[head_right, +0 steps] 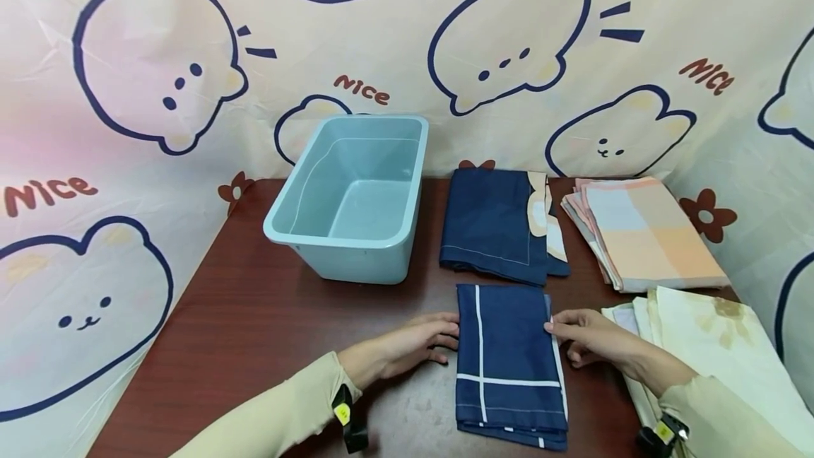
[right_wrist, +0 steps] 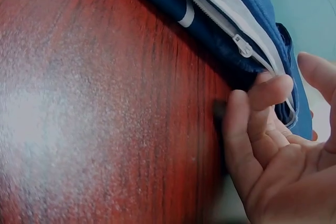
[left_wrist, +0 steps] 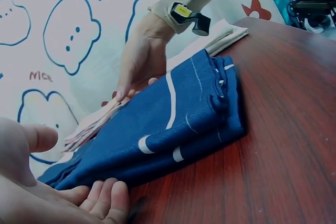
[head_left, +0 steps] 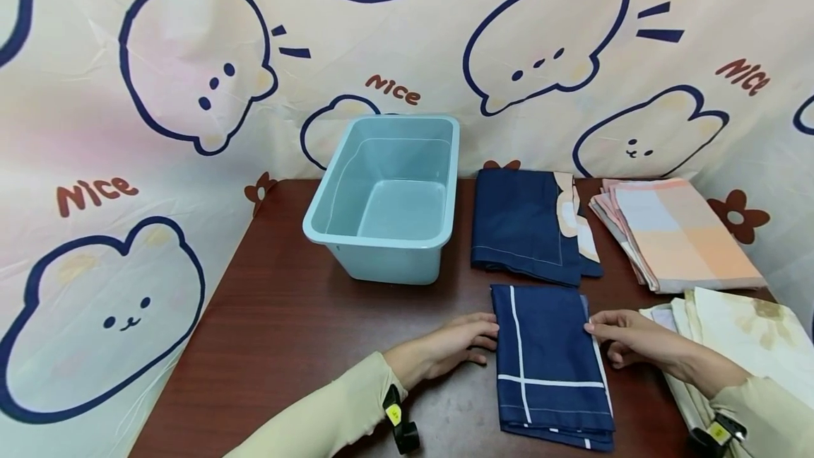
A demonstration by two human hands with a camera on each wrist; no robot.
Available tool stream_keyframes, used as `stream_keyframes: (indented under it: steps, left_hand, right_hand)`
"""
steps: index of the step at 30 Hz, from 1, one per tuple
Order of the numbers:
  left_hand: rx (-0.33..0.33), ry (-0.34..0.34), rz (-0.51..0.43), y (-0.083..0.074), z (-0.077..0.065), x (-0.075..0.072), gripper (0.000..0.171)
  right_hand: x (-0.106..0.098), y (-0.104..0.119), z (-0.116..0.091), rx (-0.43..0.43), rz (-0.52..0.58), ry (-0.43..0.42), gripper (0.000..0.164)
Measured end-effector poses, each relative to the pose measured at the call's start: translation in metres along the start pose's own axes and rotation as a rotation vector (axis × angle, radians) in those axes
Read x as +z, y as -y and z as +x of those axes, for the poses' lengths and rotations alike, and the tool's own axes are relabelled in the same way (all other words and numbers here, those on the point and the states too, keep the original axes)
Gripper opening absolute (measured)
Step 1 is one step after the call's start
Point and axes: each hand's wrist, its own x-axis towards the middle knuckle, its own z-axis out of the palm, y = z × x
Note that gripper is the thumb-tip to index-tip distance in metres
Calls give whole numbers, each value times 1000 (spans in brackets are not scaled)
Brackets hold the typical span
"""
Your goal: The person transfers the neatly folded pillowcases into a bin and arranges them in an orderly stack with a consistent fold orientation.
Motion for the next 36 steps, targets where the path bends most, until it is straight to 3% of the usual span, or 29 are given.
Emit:
stream_keyframes:
  steps: [3,8,12,16,21,23,28,35,36]
  left_hand:
    - [-4,2,18,-1,0,2,48]
    - [-9,14,29,-1,0,2,40]
    - [-4,27,29,-1,-1,1,37]
    - [5,41,68,-2,0,1,38]
    - [40,65,158,-3,3,0,45]
    - [47,72,179,-3,5,0,47]
    - [46,121,172,-3,13,-4,54]
    - [54,159,136,-3,20,-5,66]
    - [53,158,141,-4,20,-5,67]
  right_hand:
    - [-1,-2,-1,-18,14,20,47]
    - [-3,-2,-2,-74,29,102,26]
    - [-4,-2,-3,-93,17,134,21]
    - [-3,-2,-5,-86,-12,125,34]
    - [-4,0,-7,-70,-53,114,78]
    - [-6,-1,-6,-81,-51,128,77]
    - [-12,-6,-4,-138,19,197,44]
    - [-14,-6,-1,-108,-6,181,65]
    - [-14,-5,0,-109,-16,176,61]
